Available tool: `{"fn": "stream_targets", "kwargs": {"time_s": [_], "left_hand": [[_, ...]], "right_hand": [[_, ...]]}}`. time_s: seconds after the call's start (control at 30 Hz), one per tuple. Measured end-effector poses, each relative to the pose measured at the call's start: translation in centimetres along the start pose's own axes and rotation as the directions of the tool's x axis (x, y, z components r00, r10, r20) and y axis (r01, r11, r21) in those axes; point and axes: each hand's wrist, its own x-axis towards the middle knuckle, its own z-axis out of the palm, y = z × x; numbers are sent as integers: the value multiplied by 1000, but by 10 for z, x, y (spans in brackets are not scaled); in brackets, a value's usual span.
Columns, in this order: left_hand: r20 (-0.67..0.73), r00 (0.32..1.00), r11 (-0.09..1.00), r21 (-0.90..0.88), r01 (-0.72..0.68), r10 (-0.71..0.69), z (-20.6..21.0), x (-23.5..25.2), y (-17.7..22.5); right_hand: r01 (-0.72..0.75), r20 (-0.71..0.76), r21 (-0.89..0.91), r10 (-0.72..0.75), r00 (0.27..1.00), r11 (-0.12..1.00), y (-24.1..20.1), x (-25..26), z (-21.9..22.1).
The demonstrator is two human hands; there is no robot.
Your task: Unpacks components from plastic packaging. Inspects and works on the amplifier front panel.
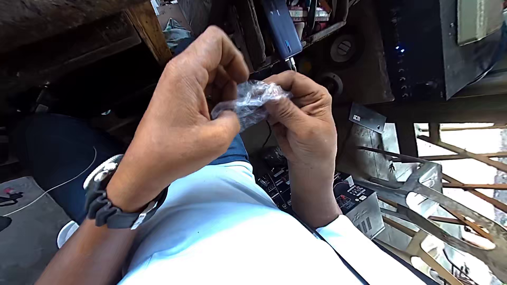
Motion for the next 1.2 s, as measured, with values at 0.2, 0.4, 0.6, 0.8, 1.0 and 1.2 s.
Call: {"fn": "stream_targets", "kwargs": {"time_s": [0.2, 0.4, 0.6, 0.8, 1.0, 1.2], "left_hand": [[-22, 990, 960, 242, 139, -138, -6, -18, -23], [-31, 937, 921, -197, 335, -347, 3, -26, -29], [-60, 913, 677, -691, 253, -403, 27, -25, -29], [126, 936, 814, -465, 349, -329, 15, -33, -33], [263, 915, 877, -297, 379, -306, 7, -5, -64], [150, 902, 796, -428, 429, -405, 16, -8, -74]], "right_hand": [[-236, 5, 540, 277, 961, 808, 16, -19, 13], [-353, -71, 428, 420, 905, 832, 19, -33, 16], [-573, -123, 142, 589, 799, 807, 29, -40, 10], [-497, 43, 294, 508, 860, 817, 31, -43, -17], [-358, 43, 560, 406, 913, 747, 41, -46, -9], [-493, -112, 389, 571, 813, 778, 55, -51, 12]]}}
